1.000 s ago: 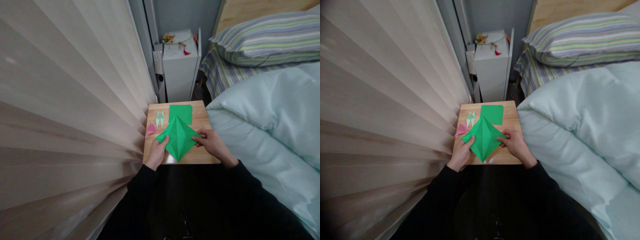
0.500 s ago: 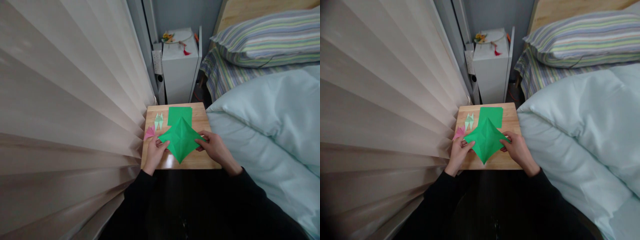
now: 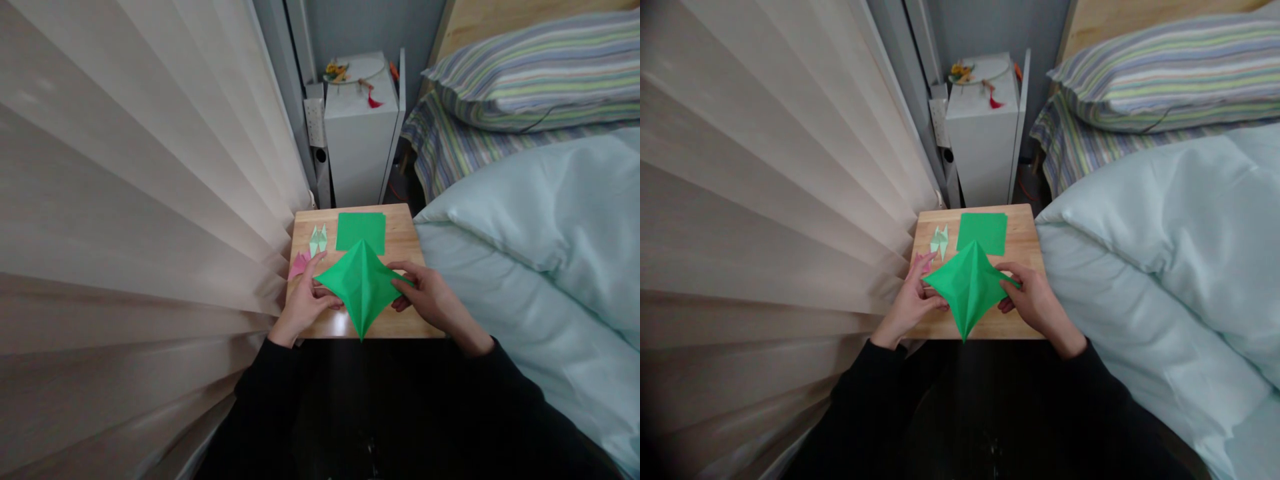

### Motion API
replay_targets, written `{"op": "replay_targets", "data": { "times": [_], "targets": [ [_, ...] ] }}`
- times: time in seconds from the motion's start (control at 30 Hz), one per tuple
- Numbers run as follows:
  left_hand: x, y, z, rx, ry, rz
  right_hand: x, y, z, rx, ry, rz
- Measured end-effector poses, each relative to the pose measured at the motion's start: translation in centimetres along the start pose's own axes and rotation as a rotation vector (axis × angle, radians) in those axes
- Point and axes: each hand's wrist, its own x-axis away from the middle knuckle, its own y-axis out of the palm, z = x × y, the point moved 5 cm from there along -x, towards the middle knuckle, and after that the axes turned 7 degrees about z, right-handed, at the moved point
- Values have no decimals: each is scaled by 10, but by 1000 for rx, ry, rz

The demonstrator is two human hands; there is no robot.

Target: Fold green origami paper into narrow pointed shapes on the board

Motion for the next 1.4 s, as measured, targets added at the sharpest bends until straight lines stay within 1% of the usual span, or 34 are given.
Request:
{"op": "replay_targets", "data": {
  "times": [0.13, 0.3, 0.37, 0.43, 0.57, 0.67, 0.73, 0.83, 0.93, 1.03, 1.13, 1.23, 1.33, 1.4],
  "targets": [
    [3, 3, -6, -70, -23, -19, 3, 6, 0, 93, -32, -15],
    [1, 1, -5, -174, 85, 42, 5, 11, -2, 101, -45, -35],
    [0, 1, -5, -165, 115, 72, 5, 12, -2, 93, -39, -39],
    [-1, 1, -7, -133, 113, 88, 5, 11, -2, 117, -42, -24],
    [0, 3, -11, -95, 91, 63, 5, 6, -6, 192, -94, 37],
    [3, 4, -9, -115, 130, 59, 8, 6, -12, 227, -126, 32],
    [5, 7, -6, -135, 172, 30, 10, 9, -16, 248, -129, 11],
    [11, 17, 2, -178, 214, -64, 13, 14, -20, 249, -131, -19],
    [16, 25, 8, -206, 200, -138, 14, 18, -21, 240, -160, -30],
    [19, 29, 7, -227, 192, -171, 14, 19, -20, 192, -169, -47],
    [15, 27, 3, -186, 192, -148, 15, 17, -23, 90, -151, -104],
    [9, 23, 0, -96, 184, -89, 16, 15, -29, -19, -139, -172],
    [6, 19, 4, -74, 191, -35, 17, 15, -32, -8, -204, -190],
    [7, 18, 9, -56, 198, -33, 18, 18, -31, 39, -269, -197]
  ]
}}
